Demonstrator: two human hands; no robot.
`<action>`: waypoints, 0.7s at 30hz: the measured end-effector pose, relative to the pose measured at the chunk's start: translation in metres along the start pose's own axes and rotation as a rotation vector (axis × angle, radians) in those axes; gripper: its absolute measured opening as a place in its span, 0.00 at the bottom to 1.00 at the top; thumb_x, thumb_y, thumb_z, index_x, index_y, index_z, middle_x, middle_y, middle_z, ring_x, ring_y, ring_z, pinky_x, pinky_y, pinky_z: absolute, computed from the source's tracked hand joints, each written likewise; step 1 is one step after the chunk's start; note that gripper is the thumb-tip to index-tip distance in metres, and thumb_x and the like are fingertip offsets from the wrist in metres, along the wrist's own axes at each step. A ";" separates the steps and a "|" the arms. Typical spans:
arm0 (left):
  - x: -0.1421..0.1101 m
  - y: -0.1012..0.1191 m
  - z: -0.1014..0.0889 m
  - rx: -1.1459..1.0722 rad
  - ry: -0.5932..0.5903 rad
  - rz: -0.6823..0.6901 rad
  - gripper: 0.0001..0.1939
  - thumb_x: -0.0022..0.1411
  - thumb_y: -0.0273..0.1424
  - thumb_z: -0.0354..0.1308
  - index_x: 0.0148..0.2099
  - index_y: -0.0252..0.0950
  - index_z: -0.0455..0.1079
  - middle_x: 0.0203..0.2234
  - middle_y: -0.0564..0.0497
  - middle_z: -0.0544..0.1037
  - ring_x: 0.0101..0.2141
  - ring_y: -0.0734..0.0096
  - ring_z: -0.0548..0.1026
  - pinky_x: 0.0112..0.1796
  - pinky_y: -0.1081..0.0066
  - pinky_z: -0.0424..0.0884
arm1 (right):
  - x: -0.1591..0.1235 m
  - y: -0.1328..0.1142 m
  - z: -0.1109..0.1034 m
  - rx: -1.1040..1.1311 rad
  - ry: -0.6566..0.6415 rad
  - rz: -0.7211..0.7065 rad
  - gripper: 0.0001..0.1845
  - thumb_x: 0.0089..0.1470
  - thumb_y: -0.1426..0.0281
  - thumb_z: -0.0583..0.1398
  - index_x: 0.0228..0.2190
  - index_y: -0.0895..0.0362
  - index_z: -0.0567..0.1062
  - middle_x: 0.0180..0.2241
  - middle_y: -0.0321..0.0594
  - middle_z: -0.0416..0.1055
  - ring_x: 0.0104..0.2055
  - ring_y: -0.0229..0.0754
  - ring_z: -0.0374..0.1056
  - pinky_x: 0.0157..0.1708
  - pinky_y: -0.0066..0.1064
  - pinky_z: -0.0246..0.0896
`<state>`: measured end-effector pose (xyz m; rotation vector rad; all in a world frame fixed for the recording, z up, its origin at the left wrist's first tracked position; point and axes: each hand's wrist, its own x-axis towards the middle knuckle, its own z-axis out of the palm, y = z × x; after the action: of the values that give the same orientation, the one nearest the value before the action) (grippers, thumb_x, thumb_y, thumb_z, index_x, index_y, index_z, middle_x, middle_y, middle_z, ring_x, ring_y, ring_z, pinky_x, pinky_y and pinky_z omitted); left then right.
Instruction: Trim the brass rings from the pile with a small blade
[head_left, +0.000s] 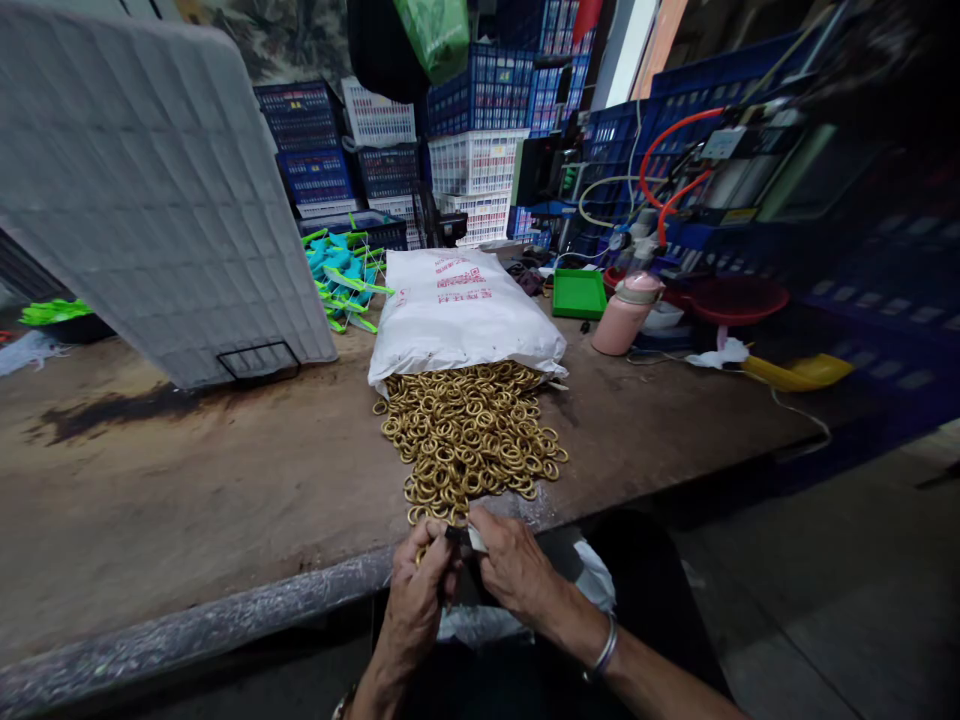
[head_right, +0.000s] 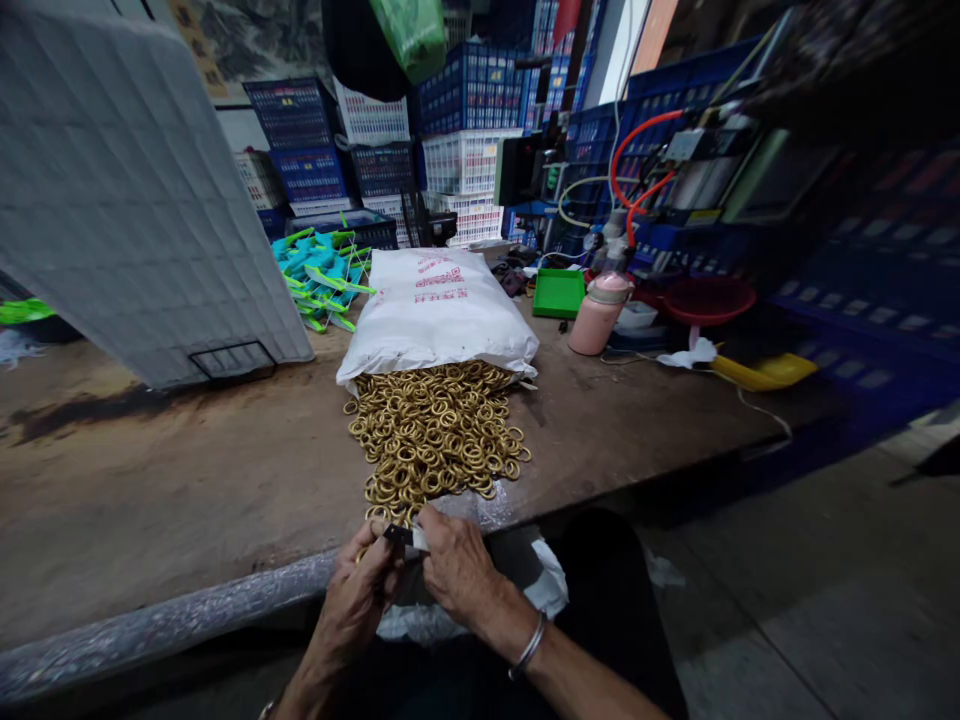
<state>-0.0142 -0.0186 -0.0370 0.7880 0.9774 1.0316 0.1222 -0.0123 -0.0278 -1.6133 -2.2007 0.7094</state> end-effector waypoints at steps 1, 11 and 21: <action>0.000 -0.001 0.000 -0.003 0.001 -0.001 0.17 0.51 0.44 0.57 0.28 0.36 0.59 0.15 0.61 0.61 0.13 0.85 0.53 0.15 0.82 0.50 | 0.000 0.001 0.000 0.002 0.005 -0.001 0.17 0.36 0.81 0.48 0.33 0.58 0.63 0.27 0.40 0.68 0.31 0.41 0.63 0.30 0.28 0.48; 0.000 0.000 0.001 0.054 -0.020 0.000 0.16 0.53 0.44 0.55 0.27 0.36 0.59 0.13 0.61 0.59 0.13 0.84 0.51 0.15 0.81 0.49 | -0.001 0.004 0.005 0.001 0.066 0.032 0.17 0.37 0.81 0.48 0.33 0.58 0.64 0.29 0.41 0.70 0.33 0.42 0.65 0.31 0.28 0.49; 0.002 -0.005 -0.004 0.064 -0.024 0.004 0.17 0.53 0.44 0.55 0.27 0.36 0.58 0.14 0.61 0.60 0.13 0.85 0.52 0.15 0.81 0.49 | -0.002 0.005 0.008 -0.034 0.027 0.020 0.15 0.41 0.80 0.49 0.34 0.58 0.64 0.29 0.41 0.70 0.31 0.40 0.65 0.30 0.28 0.48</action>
<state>-0.0157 -0.0179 -0.0430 0.8536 0.9927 0.9963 0.1227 -0.0149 -0.0378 -1.6541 -2.1922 0.6552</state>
